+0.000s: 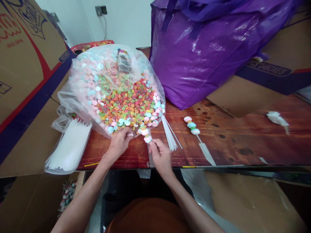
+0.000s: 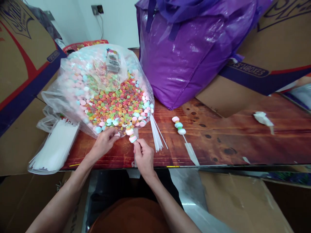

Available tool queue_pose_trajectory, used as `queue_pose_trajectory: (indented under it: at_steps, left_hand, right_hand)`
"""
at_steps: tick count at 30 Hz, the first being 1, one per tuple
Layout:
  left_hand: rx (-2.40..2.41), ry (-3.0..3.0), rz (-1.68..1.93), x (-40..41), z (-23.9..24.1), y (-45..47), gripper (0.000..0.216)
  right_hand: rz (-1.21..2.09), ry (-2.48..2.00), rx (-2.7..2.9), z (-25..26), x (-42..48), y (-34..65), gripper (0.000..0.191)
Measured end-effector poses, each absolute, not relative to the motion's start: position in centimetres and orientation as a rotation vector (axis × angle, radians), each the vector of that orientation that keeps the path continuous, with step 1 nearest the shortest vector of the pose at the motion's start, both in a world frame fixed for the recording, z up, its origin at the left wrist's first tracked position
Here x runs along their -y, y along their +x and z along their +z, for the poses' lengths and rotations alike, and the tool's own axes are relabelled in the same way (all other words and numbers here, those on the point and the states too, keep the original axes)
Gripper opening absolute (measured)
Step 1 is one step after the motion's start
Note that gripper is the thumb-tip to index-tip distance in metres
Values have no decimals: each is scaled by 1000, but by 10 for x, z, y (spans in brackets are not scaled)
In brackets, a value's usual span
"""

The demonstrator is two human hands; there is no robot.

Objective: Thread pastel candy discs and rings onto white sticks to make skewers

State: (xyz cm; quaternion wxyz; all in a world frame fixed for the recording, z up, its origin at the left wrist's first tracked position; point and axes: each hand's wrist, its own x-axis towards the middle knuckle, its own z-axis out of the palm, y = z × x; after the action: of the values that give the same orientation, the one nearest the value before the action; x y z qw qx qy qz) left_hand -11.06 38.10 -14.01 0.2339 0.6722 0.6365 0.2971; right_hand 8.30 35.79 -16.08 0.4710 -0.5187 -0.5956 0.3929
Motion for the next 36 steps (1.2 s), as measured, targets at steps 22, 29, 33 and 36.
queue_pose_trajectory:
  at_steps: [22,29,33,36]
  left_hand:
    - [-1377,910,1410,-370,-142,-106,43]
    - [-1497,1107,1386,-365,-155,-108,37]
    - [-1561,1159,1403,-363,-163,-107,33]
    - [-1551,1157,1433,-364,-166,-105,31]
  right_hand:
    - [933,-1163,1800,-158,-352,76,26]
    - [858,-1234,1854,-157,-351,74,28]
    - [852,-1266,1875,-157,-350,72,28]
    - [848,-1263,1894,-157,-349,71,27]
